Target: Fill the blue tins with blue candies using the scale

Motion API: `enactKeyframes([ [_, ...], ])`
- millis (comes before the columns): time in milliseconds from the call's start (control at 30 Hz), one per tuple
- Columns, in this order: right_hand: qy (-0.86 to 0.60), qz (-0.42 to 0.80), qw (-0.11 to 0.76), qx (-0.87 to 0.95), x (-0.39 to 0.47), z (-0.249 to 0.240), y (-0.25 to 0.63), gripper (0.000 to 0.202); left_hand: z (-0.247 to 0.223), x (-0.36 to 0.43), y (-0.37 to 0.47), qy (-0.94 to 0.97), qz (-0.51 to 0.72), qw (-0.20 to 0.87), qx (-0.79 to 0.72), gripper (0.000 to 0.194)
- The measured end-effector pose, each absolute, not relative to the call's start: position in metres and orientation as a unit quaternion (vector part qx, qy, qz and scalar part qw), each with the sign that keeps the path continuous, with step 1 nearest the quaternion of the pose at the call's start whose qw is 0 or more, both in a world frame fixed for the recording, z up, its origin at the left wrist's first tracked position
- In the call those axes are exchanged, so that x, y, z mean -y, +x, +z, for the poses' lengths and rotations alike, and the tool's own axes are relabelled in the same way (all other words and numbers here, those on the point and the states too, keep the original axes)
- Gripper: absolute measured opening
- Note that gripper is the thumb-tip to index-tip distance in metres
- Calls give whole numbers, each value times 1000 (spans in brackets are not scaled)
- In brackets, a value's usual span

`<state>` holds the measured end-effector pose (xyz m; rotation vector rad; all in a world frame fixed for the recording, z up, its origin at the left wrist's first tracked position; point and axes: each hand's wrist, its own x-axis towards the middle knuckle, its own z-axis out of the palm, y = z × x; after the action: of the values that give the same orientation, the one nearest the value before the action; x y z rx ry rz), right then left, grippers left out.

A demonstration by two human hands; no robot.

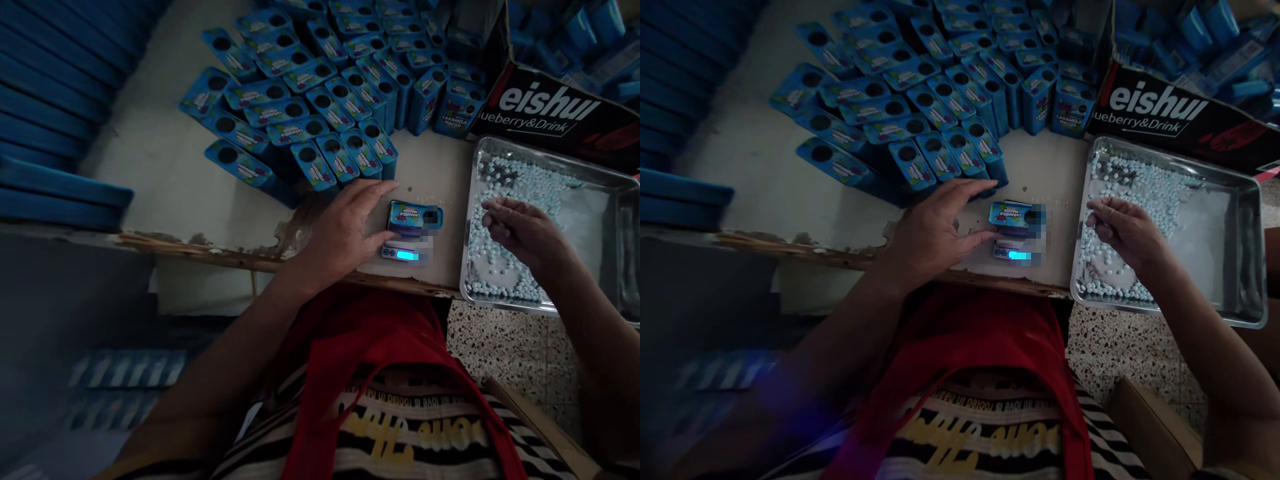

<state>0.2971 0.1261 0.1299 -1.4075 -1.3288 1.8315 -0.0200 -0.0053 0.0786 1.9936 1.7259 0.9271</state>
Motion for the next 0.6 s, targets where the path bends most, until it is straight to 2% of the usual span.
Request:
enactKeyframes([
  [167, -454, 601, 217, 621, -111, 139, 261, 41, 65, 8, -17, 700, 347, 192, -594, 67],
  [333, -404, 510, 184, 737, -108, 142, 227, 32, 59, 2, -12, 702, 361, 194, -582, 71],
  [433, -423, 513, 225, 712, -114, 141, 230, 33, 62, -14, 6, 733, 336, 175, -565, 72],
  [533, -444, 521, 293, 667, -127, 136, 237, 33, 71, -26, 25, 780, 277, 165, -536, 56],
  [600, -441, 472, 303, 701, -139, 130, 235, 28, 81, -23, 26, 795, 257, 154, -527, 48],
])
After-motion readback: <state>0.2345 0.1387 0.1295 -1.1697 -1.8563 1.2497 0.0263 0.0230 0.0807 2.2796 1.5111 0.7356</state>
